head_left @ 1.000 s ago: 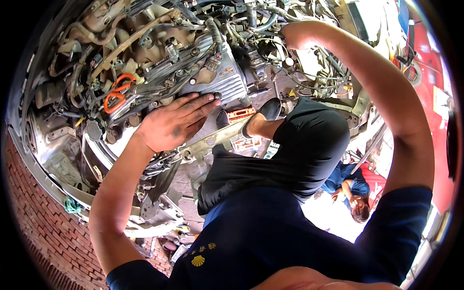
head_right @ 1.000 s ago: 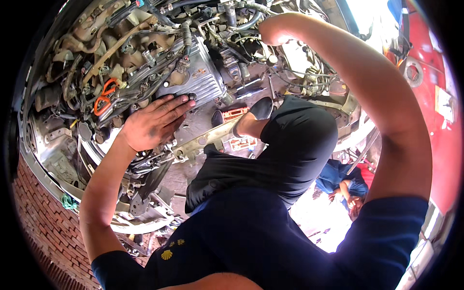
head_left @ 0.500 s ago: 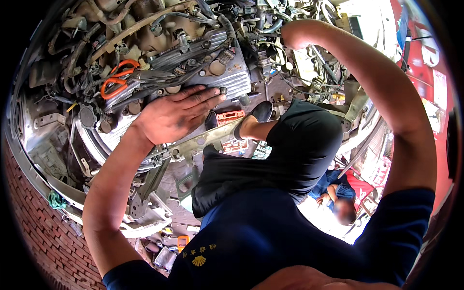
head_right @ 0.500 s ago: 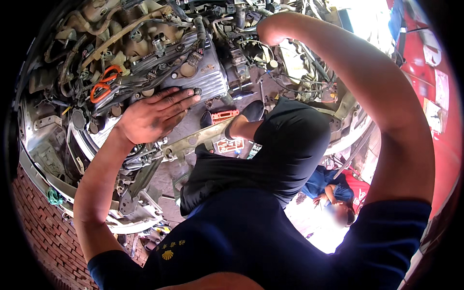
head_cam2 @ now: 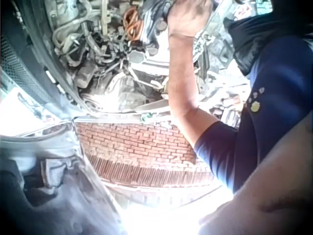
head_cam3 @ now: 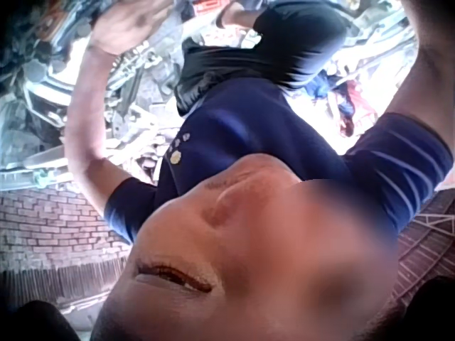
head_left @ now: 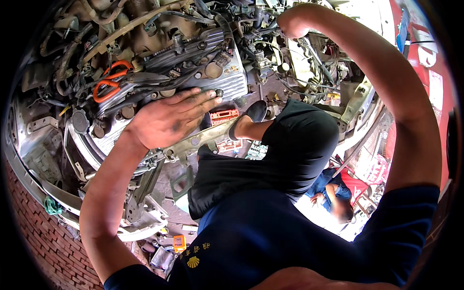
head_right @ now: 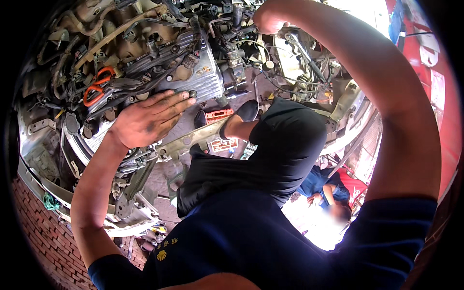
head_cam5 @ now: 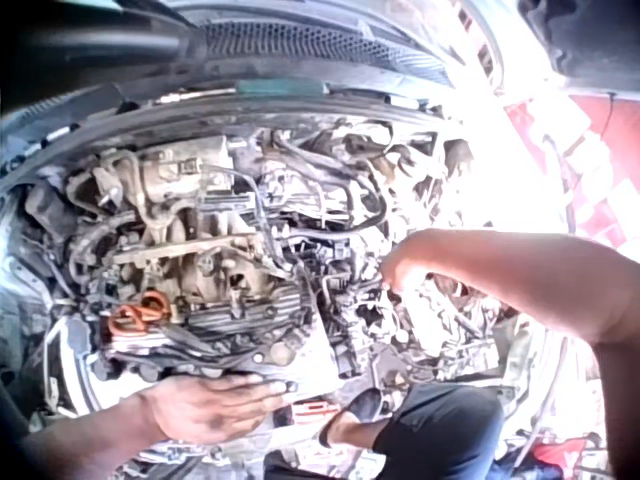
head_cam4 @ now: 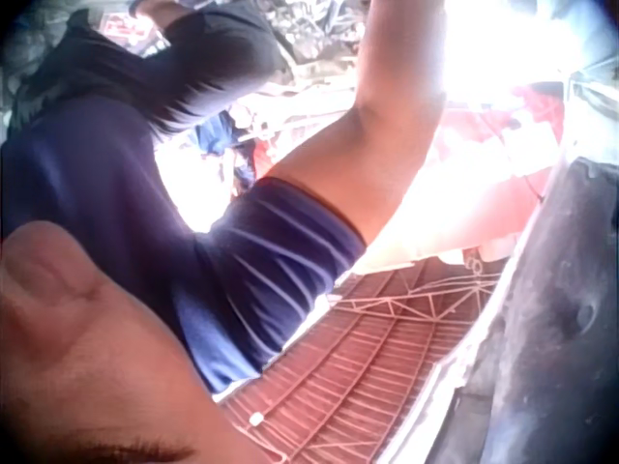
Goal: The person works on a car engine with the hood open, using pliers and a wrench to adjust and tighten components. They repeatedly reach into the engine bay, manipulate hoses and parts, and use tools to secure connections.
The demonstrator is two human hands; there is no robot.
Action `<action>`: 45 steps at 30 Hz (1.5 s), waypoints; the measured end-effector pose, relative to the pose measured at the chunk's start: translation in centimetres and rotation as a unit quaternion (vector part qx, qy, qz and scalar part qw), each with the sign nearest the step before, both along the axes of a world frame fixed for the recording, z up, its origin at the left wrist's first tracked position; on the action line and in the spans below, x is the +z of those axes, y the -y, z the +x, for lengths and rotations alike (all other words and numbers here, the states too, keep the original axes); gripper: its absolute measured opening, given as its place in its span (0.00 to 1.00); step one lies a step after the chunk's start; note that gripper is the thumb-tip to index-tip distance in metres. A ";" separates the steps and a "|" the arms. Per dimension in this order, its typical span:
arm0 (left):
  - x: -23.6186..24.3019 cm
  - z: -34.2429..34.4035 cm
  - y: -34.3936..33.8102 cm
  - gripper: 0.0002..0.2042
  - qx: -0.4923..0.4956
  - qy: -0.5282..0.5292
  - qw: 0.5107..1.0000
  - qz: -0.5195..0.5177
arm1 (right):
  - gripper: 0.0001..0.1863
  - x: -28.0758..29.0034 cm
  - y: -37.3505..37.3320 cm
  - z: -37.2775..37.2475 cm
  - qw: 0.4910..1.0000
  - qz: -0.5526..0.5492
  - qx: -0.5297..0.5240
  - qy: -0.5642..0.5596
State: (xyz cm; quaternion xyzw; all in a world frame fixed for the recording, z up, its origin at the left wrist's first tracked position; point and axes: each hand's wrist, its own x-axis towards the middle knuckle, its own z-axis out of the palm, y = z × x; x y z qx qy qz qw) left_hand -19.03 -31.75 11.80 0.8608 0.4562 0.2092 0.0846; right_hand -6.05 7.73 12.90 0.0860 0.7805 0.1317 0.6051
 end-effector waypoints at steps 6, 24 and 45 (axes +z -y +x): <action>0.3 -0.1 -0.1 0.11 0.009 0.033 0.999 0.011 | 0.19 1.5 -0.4 -1.6 0.995 -0.094 -0.010 0.007; 0.2 0.2 -0.1 0.10 0.017 -0.007 0.999 -0.047 | 0.16 0.0 0.0 -2.9 0.976 -0.074 0.181 0.098; 0.2 0.2 -0.1 0.14 0.007 -0.042 0.999 -0.031 | 0.21 2.5 -0.8 -0.7 0.998 -0.055 0.008 0.007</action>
